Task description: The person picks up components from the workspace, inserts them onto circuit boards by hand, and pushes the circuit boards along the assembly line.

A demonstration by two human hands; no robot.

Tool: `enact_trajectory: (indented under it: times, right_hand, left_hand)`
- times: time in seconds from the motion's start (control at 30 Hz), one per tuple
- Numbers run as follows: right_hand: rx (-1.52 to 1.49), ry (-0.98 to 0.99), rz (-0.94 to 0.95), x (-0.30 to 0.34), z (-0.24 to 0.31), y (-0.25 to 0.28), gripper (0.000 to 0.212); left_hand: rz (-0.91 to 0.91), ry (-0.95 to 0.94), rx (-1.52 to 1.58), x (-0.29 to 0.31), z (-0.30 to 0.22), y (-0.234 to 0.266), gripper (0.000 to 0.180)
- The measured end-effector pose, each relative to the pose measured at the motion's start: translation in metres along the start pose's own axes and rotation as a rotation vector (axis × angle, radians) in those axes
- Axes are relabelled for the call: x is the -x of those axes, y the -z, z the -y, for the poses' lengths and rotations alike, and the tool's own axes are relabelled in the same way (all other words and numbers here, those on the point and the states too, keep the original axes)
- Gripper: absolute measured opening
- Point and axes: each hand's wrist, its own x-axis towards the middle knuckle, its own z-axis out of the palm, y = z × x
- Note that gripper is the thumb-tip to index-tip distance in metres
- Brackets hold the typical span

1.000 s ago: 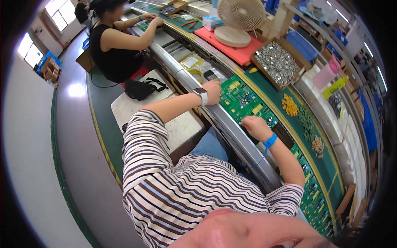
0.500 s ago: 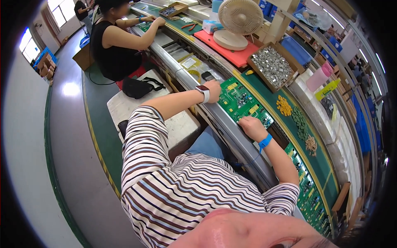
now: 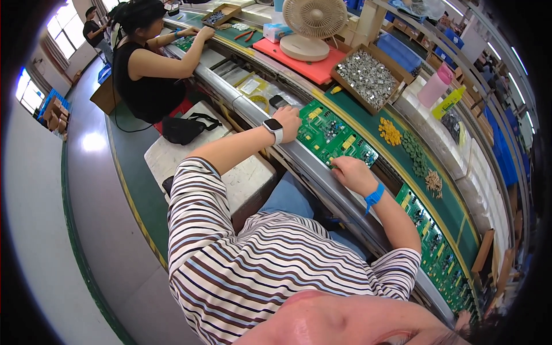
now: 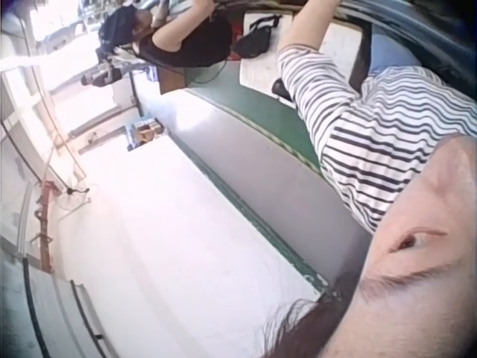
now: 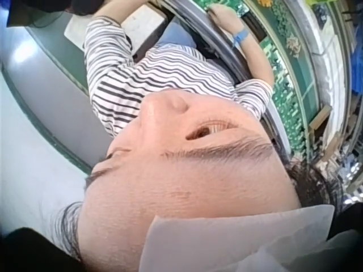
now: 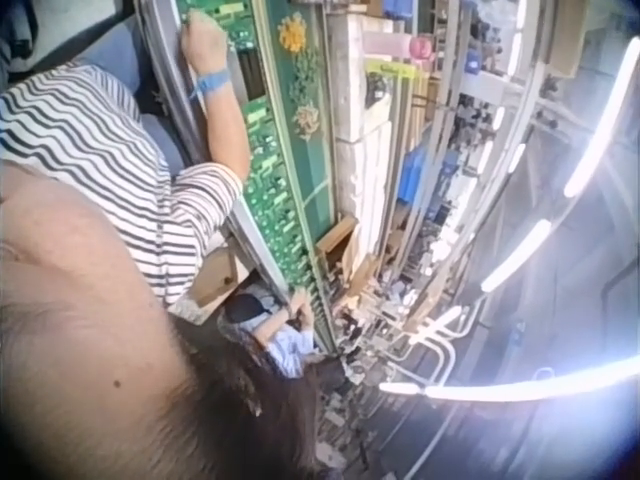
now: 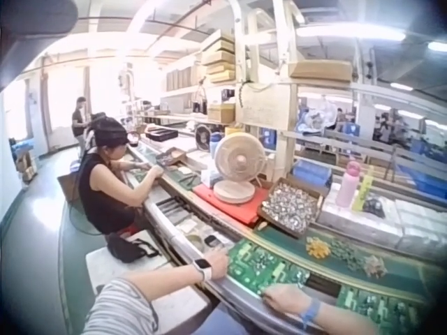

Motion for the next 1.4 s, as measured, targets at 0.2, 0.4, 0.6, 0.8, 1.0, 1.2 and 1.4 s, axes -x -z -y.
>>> enact_trajectory:
  times: [0.2, 0.4, 0.6, 0.8, 1.0, 1.2, 1.4]
  right_hand:
    - [-0.012, 0.020, -0.046, 0.014, -0.004, 0.024, 0.008]
    - [0.036, -0.108, -0.137, 0.020, -0.055, 0.048, 0.008]
    - [0.181, -0.261, -0.169, 0.009, -0.111, 0.069, 0.009]
    - [0.356, -0.301, -0.247, -0.039, -0.180, 0.063, 0.011]
    - [0.465, -0.512, -0.389, -0.107, -0.231, 0.050, 0.014]
    - [0.566, -0.488, -0.398, -0.123, -0.251, 0.044, 0.014]
    - [0.627, -0.354, -0.512, -0.125, -0.255, 0.047, 0.010]
  left_hand:
    - [0.002, 0.039, 0.010, -0.007, 0.005, 0.028, 0.019]
    - [-0.078, 0.106, 0.066, -0.054, 0.035, 0.045, 0.020]
    - [-0.134, 0.026, 0.114, -0.124, 0.027, 0.050, 0.018]
    - [-0.150, -0.102, 0.150, -0.224, -0.014, 0.017, 0.019]
    - [-0.068, 0.087, 0.017, -0.282, -0.058, -0.007, 0.022]
    - [-0.089, 0.076, -0.065, -0.293, -0.065, -0.014, 0.023]
    - [-0.120, -0.092, -0.089, -0.303, -0.058, -0.018, 0.024]
